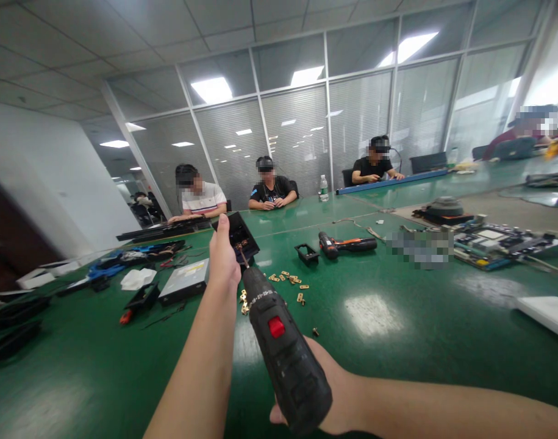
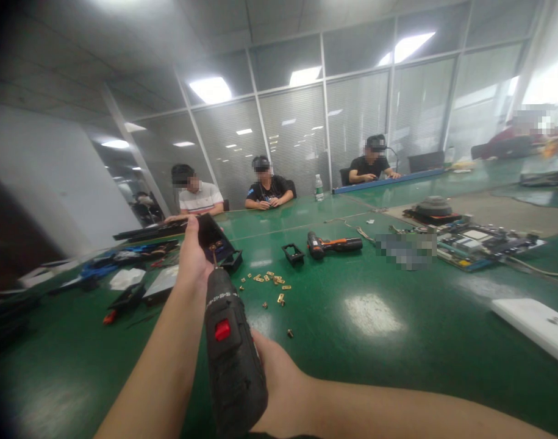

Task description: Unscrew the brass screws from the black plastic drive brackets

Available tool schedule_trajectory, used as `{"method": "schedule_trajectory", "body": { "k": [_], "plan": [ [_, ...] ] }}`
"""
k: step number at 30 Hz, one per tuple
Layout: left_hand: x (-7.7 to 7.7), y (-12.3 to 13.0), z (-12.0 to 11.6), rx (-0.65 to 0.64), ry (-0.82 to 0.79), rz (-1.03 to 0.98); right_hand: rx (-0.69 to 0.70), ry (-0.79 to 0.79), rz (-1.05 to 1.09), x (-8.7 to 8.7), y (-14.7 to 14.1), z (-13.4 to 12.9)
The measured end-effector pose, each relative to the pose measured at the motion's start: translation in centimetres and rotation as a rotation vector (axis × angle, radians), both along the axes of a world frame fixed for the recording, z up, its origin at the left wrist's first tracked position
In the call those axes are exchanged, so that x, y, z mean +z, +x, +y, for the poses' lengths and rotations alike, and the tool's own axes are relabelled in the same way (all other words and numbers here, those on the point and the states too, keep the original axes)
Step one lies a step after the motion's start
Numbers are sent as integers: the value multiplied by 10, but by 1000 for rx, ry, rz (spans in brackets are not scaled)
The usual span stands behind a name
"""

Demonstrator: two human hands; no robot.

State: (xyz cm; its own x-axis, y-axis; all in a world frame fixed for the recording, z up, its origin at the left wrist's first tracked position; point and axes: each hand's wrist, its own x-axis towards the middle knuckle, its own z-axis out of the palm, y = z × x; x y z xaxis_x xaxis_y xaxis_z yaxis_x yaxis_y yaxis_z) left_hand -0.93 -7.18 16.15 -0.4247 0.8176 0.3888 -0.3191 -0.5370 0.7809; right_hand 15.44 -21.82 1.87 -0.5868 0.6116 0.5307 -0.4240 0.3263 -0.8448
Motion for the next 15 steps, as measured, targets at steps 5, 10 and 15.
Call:
{"method": "schedule_trajectory", "body": {
  "k": [5, 10, 15],
  "plan": [
    [1, -1, 3, 7, 3, 6, 0, -55, 1, 5, -1, -1],
    [-1, -3, 7, 29, 56, 47, 15, -49, 64, 2, -6, 0],
    [-2, -5, 1, 67, 65, 141, 31, -70, 67, 6, -7, -4]
  ]
}}
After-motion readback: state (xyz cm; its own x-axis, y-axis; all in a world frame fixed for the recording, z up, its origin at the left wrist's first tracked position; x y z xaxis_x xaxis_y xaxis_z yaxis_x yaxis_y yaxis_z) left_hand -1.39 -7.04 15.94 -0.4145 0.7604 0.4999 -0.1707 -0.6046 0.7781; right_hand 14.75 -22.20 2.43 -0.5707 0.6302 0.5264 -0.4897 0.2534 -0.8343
